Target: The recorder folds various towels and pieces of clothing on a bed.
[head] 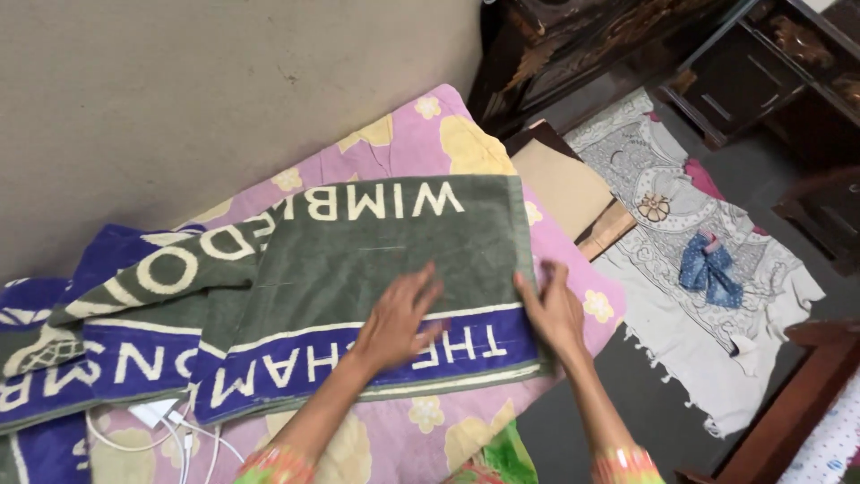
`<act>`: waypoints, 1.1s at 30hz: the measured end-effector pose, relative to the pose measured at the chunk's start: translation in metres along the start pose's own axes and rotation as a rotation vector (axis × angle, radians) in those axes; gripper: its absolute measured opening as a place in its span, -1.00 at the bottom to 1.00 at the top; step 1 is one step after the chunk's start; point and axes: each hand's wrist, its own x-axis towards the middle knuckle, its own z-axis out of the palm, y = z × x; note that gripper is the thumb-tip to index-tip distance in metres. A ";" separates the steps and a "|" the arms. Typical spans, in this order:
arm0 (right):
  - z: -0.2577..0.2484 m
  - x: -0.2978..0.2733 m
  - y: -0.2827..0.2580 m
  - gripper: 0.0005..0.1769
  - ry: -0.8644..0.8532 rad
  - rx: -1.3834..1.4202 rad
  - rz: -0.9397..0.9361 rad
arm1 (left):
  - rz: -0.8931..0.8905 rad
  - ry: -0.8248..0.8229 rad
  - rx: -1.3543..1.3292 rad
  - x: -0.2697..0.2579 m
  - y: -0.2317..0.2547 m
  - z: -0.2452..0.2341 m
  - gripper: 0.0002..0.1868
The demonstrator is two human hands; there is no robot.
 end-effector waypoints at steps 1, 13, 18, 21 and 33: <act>-0.012 -0.024 0.005 -0.12 -0.123 -0.028 0.046 | 0.139 -0.023 -0.145 -0.012 0.013 -0.010 -0.28; -0.061 -0.102 -0.002 -0.54 -0.181 -0.131 -0.579 | 0.173 -0.311 0.051 -0.069 0.053 -0.019 -0.72; -0.054 -0.096 0.004 -0.69 -0.238 -0.215 -0.677 | 0.240 -0.162 0.149 -0.062 0.061 -0.029 -0.69; -0.053 -0.100 0.023 -0.73 -0.225 -0.277 -0.709 | 0.341 -0.119 0.150 -0.070 0.059 -0.022 -0.76; -0.067 -0.103 0.025 -0.69 -0.334 -0.254 -0.731 | 0.314 -0.218 0.211 -0.089 0.038 -0.011 -0.61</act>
